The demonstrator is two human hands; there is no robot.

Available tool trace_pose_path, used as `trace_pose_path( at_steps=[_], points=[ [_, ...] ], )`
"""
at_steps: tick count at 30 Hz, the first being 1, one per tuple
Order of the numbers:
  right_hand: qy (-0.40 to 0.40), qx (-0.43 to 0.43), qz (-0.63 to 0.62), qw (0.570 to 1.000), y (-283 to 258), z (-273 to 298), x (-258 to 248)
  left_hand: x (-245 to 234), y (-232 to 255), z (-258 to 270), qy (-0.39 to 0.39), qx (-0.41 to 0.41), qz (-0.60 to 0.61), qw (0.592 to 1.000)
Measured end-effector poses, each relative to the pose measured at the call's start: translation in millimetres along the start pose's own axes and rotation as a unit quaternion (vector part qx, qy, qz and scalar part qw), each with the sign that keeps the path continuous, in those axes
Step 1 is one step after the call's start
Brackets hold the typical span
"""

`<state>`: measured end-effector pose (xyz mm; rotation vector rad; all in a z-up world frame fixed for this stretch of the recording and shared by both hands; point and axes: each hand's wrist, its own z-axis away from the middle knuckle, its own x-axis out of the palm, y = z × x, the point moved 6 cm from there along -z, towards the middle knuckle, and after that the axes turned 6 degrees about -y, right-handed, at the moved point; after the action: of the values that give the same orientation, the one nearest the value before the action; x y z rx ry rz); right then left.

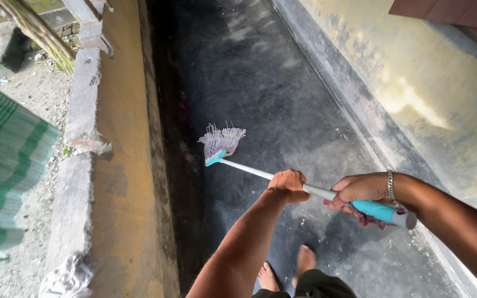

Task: The person mops a dark floor in a narrow walkway using a mop with a white head and blue handle, moving the mop back and forth across the surface.

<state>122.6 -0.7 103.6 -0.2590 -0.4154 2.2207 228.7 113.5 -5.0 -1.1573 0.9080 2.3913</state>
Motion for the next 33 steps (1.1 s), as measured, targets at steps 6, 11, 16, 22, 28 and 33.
trace_pose_path(
  at_steps=[6,11,16,22,28,33],
  points=[
    [-0.006,0.017,0.020,1.000,58,32,-3,43,52,27,-0.008,-0.043,0.054,0.998],
    [0.002,0.006,0.059,0.998,130,70,-34,84,127,8,-0.011,-0.025,0.062,0.998],
    [0.043,0.069,0.084,0.993,216,111,-72,106,217,-2,0.019,0.020,0.037,0.999],
    [0.002,0.033,0.095,0.995,283,134,-71,131,286,5,0.026,0.038,0.011,0.999],
    [0.048,0.044,0.036,0.997,283,129,-19,173,255,22,0.007,-0.007,0.068,0.998],
    [-0.093,-0.081,-0.014,0.992,260,38,52,185,196,64,-0.026,-0.027,-0.040,0.999]
  ],
)
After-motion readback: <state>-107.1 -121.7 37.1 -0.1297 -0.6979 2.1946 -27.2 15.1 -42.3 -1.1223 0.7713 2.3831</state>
